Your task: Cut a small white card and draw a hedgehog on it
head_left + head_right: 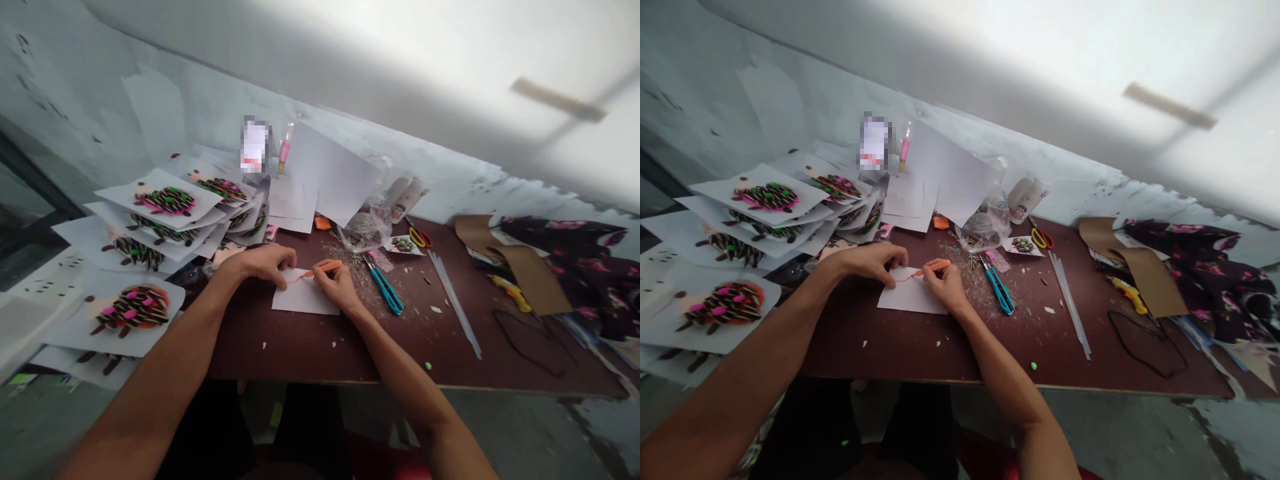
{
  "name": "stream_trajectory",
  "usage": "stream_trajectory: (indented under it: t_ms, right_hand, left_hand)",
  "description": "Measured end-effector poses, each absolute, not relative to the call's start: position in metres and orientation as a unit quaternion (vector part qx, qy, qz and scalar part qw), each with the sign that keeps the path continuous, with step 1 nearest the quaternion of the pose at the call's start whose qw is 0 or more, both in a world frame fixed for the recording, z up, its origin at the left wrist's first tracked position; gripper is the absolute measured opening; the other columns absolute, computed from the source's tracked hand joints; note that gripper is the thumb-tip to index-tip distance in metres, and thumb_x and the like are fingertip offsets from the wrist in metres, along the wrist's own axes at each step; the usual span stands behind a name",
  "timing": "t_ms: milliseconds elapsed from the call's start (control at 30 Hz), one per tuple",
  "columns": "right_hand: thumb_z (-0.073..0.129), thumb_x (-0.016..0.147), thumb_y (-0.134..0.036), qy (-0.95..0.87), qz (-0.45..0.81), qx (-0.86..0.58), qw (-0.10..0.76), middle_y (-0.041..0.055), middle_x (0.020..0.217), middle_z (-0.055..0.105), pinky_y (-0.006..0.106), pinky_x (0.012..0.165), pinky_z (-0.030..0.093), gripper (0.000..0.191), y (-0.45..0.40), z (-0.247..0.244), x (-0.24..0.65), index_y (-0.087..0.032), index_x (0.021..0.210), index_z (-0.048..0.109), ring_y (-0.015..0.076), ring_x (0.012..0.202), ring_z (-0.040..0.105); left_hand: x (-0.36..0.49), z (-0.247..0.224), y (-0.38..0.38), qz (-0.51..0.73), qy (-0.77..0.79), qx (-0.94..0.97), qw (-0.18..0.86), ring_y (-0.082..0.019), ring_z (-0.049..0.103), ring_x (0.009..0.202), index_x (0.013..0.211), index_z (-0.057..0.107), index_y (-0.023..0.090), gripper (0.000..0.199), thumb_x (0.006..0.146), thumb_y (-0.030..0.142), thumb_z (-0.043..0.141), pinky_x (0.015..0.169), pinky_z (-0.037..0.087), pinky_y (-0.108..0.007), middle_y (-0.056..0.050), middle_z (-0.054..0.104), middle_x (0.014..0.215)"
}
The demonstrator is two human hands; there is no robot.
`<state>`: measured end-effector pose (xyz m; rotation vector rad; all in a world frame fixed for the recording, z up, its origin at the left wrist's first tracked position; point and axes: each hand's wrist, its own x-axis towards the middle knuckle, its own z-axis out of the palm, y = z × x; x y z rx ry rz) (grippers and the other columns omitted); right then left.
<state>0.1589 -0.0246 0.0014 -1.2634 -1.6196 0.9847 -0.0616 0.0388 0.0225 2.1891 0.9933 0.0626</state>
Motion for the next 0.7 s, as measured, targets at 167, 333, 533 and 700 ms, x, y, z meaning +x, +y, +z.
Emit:
stream_trajectory:
  t_ms: [167,333,533,700]
  right_hand:
    - [0.06,0.082,-0.037,-0.651,0.382,-0.507,0.417,0.0039,0.069,0.065,0.023,0.051,0.039,0.025,-0.0263,0.0039,0.1588,-0.017,0.07,0.07,0.0138,0.061,0.058]
    - [0.061,0.082,-0.036,-0.668,0.356,-0.501,0.42,0.0054,0.073,0.068,0.023,0.053,0.04,0.026,-0.0271,0.004,0.1591,-0.016,0.067,0.071,0.0124,0.06,0.057]
    - [0.06,0.08,-0.035,-0.66,0.358,-0.508,0.423,0.0046,0.069,0.067,0.023,0.054,0.042,0.025,-0.0263,0.0043,0.1602,-0.017,0.066,0.07,0.0132,0.06,0.058]
    - [0.06,0.079,-0.035,-0.645,0.37,-0.518,0.423,0.0037,0.068,0.066,0.022,0.052,0.041,0.024,-0.0276,0.0072,0.1606,-0.016,0.067,0.068,0.0123,0.057,0.056]
  left_hand:
    - [-0.0613,0.0242,0.0383,0.017,0.387,0.85,0.358,-0.018,0.055,0.08,0.095,0.056,0.022,0.046,0.056,0.037,0.074,0.066,0.039,-0.027,0.0,0.06,0.092]
    - [-0.061,0.0256,0.0378,0.018,0.388,0.85,0.356,-0.018,0.055,0.081,0.095,0.056,0.022,0.046,0.056,0.037,0.074,0.066,0.04,-0.025,0.0,0.06,0.093]
    - [-0.0607,0.0247,0.0386,0.007,0.391,0.848,0.357,-0.018,0.055,0.08,0.099,0.057,0.021,0.049,0.056,0.038,0.074,0.066,0.04,-0.027,-0.001,0.06,0.092]
    - [-0.0604,0.0252,0.0383,0.008,0.392,0.847,0.358,-0.018,0.055,0.079,0.099,0.057,0.021,0.049,0.056,0.038,0.074,0.067,0.04,-0.027,-0.001,0.06,0.092]
